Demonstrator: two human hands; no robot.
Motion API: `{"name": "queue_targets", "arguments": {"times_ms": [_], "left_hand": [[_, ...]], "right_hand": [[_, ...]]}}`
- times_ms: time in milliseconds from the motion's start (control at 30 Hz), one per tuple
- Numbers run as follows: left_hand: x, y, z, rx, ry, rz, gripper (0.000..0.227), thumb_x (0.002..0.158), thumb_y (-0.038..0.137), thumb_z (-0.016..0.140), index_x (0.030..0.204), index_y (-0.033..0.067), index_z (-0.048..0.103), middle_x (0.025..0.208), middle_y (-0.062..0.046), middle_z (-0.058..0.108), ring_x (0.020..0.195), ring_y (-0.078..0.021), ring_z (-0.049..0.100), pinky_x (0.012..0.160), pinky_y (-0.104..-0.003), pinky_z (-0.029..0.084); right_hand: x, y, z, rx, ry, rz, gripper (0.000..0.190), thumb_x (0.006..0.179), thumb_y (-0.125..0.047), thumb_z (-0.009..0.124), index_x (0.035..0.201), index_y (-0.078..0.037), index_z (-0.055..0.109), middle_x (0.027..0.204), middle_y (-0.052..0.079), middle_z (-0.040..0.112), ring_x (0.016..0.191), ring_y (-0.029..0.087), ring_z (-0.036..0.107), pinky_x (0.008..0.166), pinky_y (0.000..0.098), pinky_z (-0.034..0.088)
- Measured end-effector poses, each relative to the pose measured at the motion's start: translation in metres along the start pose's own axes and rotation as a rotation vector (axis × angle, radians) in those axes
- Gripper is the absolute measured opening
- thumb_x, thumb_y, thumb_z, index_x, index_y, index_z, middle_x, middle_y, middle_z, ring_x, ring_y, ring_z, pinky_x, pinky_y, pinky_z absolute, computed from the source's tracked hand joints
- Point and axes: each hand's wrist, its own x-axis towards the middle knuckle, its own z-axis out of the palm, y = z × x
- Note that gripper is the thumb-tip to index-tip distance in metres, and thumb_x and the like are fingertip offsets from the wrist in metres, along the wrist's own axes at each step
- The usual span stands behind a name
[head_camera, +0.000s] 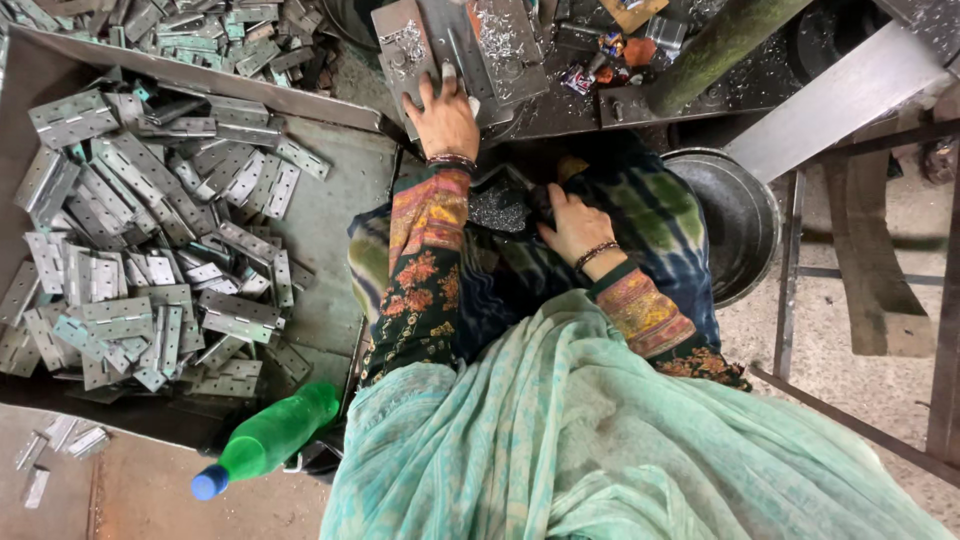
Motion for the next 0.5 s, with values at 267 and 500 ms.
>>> {"name": "queue_targets", "arguments": {"times_ms": [267, 500], "left_hand": [[0.01, -0.002, -0.001, -0.03, 0.042, -0.012, 0.043, 0.089, 0.022, 0.061, 0.131, 0.0107, 0.069, 0.151, 0.0, 0.049, 0.145, -0.0336, 0.029, 0.117, -0.07, 0.021], [0.032, -0.006, -0.007, 0.079, -0.217, -0.067, 0.042, 0.089, 0.02, 0.058, 0.13, 0.0171, 0.067, 0.154, 0.001, 0.044, 0.149, -0.0357, 0.022, 0.116, -0.072, 0.013]], "right_hand": [[0.001, 0.001, 0.03, 0.101, 0.15, 0.006, 0.07, 0.09, -0.044, 0.072, 0.147, -0.014, 0.045, 0.111, 0.021, 0.07, 0.089, 0.043, 0.071, 0.075, 0.0521, 0.058], [0.001, 0.004, 0.007, 0.016, -0.004, 0.027, 0.07, 0.087, -0.043, 0.073, 0.143, -0.012, 0.045, 0.108, 0.021, 0.071, 0.093, 0.042, 0.07, 0.078, 0.0522, 0.058]]}}
